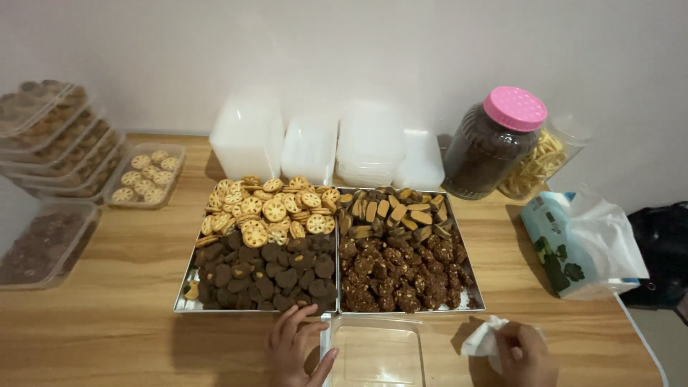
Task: Picking up cookies from a large tray and arranging them into a smaller plastic container.
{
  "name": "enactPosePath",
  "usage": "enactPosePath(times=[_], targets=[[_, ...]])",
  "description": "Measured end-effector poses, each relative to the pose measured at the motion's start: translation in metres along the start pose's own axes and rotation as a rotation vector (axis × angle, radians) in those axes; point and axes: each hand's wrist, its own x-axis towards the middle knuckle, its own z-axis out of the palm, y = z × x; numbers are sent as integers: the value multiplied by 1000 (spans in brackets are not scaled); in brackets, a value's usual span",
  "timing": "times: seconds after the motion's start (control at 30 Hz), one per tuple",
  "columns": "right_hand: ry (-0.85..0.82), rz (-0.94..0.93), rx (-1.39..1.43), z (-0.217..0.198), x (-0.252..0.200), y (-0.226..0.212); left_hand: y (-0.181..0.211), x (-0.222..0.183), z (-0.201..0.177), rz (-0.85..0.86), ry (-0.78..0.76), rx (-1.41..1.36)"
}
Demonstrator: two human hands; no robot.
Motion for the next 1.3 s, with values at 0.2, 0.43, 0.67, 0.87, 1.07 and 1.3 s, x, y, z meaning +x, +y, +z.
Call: enactPosePath(times=[0.2, 0.43, 0.67, 0.87, 1.07, 1.3], targets=[[-82, -35, -168, 10, 10, -1, 0, 3, -4, 18, -9, -116], [-223, 306, -51, 6, 16, -6, 17, 8, -21, 60, 7, -151], [-322, 467, -35, -23, 16, -73, 24, 6, -32, 118, -18, -149], [-325, 282, -263, -7, 26, -28, 22, 10, -26, 274, 162, -255], [-599, 277, -44, 36, -2, -31, -5, -16, -1, -135, 213, -419], [-659, 267, 204, 64, -19, -42, 34, -2, -18, -388, 238, -724]])
